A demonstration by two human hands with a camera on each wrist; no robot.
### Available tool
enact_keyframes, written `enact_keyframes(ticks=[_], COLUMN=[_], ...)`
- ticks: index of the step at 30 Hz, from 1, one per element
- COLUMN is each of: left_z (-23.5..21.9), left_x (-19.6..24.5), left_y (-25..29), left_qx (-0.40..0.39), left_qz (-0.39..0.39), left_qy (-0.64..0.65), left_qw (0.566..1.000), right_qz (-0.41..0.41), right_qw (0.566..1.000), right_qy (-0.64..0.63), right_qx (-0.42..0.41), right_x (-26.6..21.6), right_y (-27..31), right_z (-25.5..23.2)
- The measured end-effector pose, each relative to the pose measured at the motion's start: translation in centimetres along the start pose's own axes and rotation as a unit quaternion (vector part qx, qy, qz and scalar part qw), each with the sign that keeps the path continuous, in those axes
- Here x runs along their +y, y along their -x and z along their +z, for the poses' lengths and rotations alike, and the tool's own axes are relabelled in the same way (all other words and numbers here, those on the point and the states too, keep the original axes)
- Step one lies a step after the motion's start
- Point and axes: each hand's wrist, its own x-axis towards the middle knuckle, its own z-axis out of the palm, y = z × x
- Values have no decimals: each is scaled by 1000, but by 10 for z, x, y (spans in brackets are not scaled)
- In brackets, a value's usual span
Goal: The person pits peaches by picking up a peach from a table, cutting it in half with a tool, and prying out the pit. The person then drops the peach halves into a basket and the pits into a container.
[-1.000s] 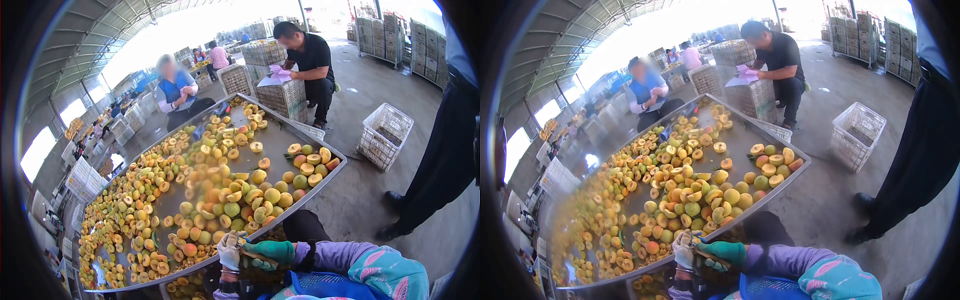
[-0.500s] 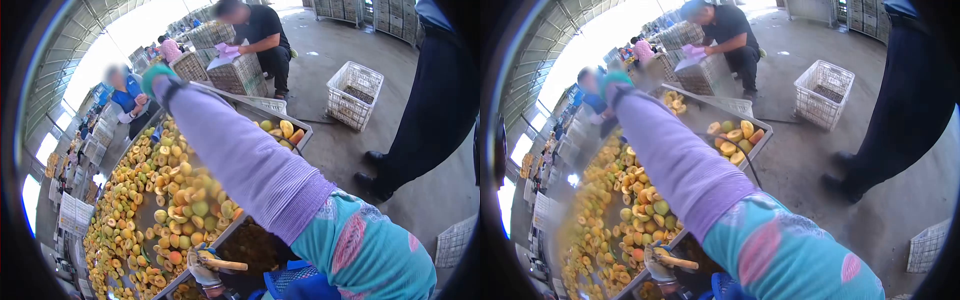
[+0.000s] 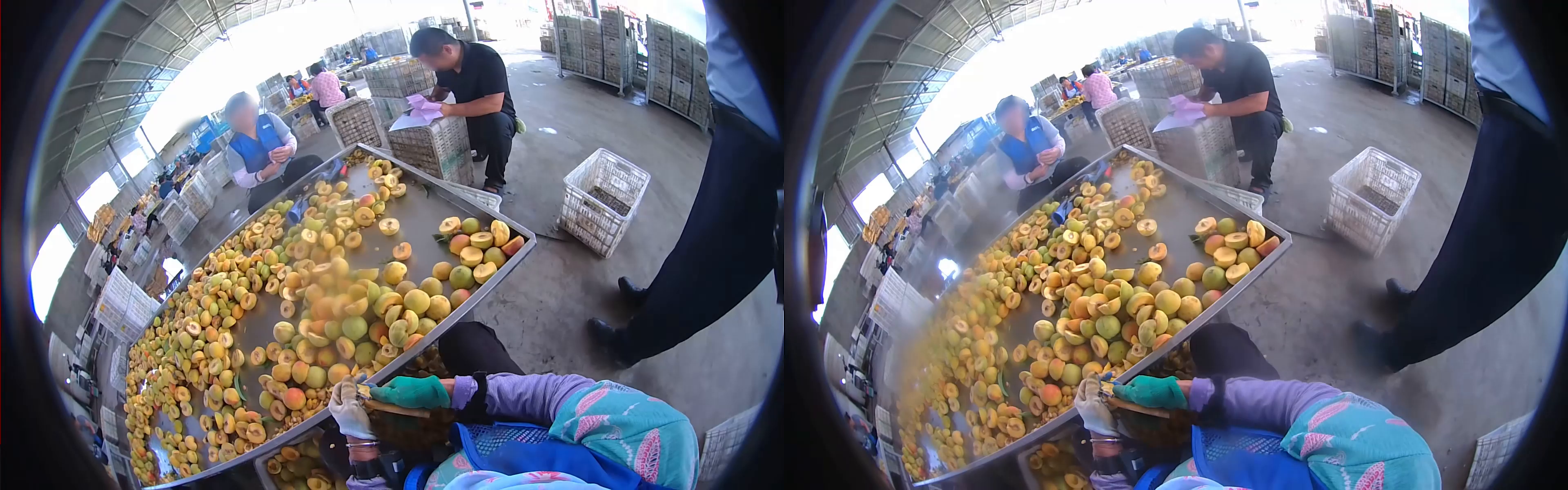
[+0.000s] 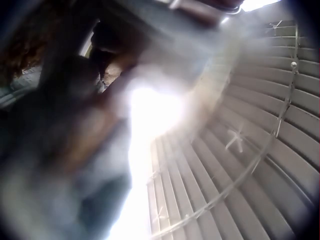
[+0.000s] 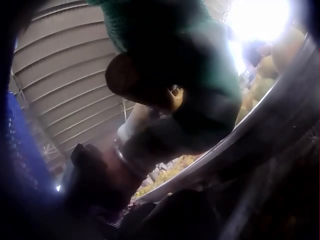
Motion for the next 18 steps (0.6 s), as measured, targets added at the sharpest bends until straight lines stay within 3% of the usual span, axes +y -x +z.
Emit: enact_keyframes(ticks=[3, 6, 10, 12, 16, 18], left_z=[1, -6, 1, 7, 8, 6], left_x=[13, 2, -2, 15, 37, 42], left_y=[10, 1, -1, 5, 4, -5], left_qx=[1, -30, 5, -16, -110, -143], left_qz=[-22, -4, 25, 2, -93, -89], left_qy=[8, -24, -19, -21, 76, 50], left_qw=[1000, 999, 999, 1000, 987, 984], right_qz=[100, 217, 231, 203, 228, 222], right_qw=[993, 955, 957, 971, 947, 945], right_qy=[-43, -162, -166, -125, -223, -238], right_qx=[-34, -122, -51, -20, -35, -15], right_x=[-41, -24, -24, -38, -37, -39], right_y=[21, 16, 17, 25, 23, 21], right_z=[9, 13, 25, 32, 37, 44])
